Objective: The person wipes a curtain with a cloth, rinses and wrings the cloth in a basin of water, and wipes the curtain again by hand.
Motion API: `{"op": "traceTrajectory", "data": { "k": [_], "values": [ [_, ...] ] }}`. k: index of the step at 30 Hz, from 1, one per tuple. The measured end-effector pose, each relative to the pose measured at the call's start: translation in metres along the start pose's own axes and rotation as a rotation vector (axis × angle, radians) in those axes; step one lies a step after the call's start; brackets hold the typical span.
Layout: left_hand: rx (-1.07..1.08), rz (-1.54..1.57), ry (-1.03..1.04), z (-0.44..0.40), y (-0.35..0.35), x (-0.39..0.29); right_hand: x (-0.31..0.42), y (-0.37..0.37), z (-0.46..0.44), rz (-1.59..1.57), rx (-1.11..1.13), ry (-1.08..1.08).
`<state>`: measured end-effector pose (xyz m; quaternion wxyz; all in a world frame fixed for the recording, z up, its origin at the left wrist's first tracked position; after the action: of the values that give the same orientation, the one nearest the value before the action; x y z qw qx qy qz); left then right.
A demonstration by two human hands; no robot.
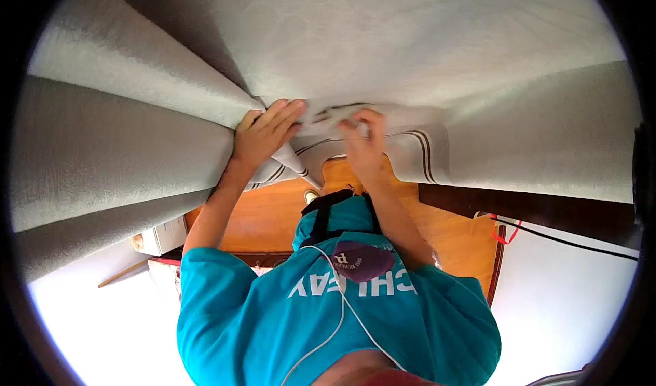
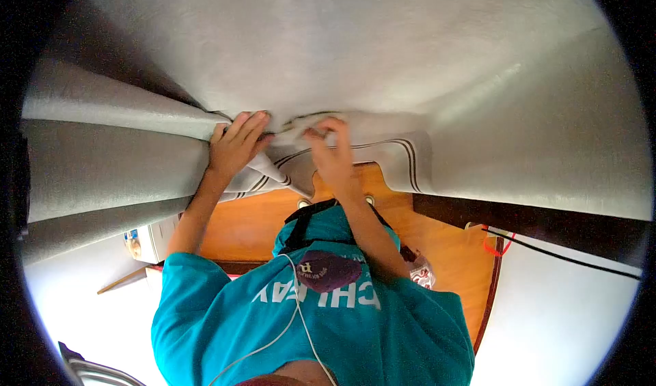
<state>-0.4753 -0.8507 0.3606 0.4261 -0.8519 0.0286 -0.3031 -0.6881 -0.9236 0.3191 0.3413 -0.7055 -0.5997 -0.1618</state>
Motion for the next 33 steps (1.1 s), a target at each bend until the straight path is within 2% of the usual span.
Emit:
{"op": "traceTrajectory", "data": {
  "k": [1, 2, 5, 6, 7, 9, 10, 12, 14, 15, 17, 20, 22, 24, 26, 29, 31, 33],
  "values": [
    [0.004, -0.027, 0.007, 0.002, 0.002, -0.001, -0.003, -0.002, 0.005, 0.006, -0.003, 0.007],
    [0.01, -0.055, 0.012, 0.003, 0.003, -0.002, -0.012, -0.005, 0.01, -0.168, -0.005, 0.316],
    [0.01, -0.092, 0.04, 0.007, 0.006, 0.002, -0.057, -0.042, 0.002, -0.315, -0.354, 0.532],
    [0.014, -0.092, 0.031, 0.006, 0.006, 0.002, -0.058, -0.063, -0.011, 0.261, -0.408, 0.248],
    [0.024, -0.099, 0.037, 0.004, 0.004, 0.003, -0.062, -0.064, -0.01, 0.262, -0.402, 0.249],
    [0.03, -0.1, 0.056, 0.003, 0.002, 0.005, -0.067, -0.066, -0.003, 0.137, -0.523, 0.392],
    [0.027, -0.104, 0.058, 0.003, 0.002, 0.006, -0.051, -0.06, 0.0, 0.135, -0.48, 0.468],
    [0.019, -0.109, 0.067, 0.004, 0.004, 0.009, -0.021, -0.04, 0.004, 0.179, -0.255, 0.239],
    [0.014, -0.067, 0.067, 0.004, 0.005, 0.009, -0.016, 0.009, 0.037, -0.437, 0.027, 0.762],
    [0.01, -0.049, 0.068, 0.003, 0.004, 0.009, -0.016, 0.011, 0.036, -0.43, 0.019, 0.764],
    [-0.023, -0.104, 0.079, 0.001, 0.0, 0.012, -0.019, 0.021, 0.029, -0.411, 0.205, 0.753],
    [-0.005, -0.074, 0.086, 0.0, 0.0, 0.009, -0.063, -0.027, 0.041, -0.126, -0.164, 0.713],
    [-0.02, -0.118, 0.089, -0.004, -0.005, 0.008, -0.074, -0.045, 0.031, 0.08, -0.281, 0.611],
    [-0.038, -0.152, 0.112, -0.003, -0.006, 0.007, -0.075, -0.047, 0.034, 0.142, -0.375, 0.522],
    [-0.014, -0.145, 0.121, -0.001, 0.001, 0.007, -0.035, -0.029, 0.032, 0.134, -0.221, 0.507],
    [0.057, -0.102, 0.13, -0.004, -0.007, 0.004, -0.007, 0.033, 0.048, -0.187, 0.175, 0.409],
    [0.055, -0.057, 0.104, -0.002, -0.004, 0.0, 0.003, 0.036, 0.034, -0.268, 0.321, 0.44],
    [0.053, -0.029, 0.066, -0.001, -0.001, 0.0, -0.001, 0.024, 0.022, -0.565, 0.179, 0.972]
  ]
}}
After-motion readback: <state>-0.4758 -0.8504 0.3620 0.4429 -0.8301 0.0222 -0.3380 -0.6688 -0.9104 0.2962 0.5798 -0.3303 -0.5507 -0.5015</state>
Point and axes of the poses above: each hand's wrist, its own z-axis away from the middle knuckle, its own y-axis out of the palm, x = y × z, the point moved 2 cm from there along -z, towards the middle knuckle, and after that the axes turned 11 degrees about y, right-handed, at the moved point
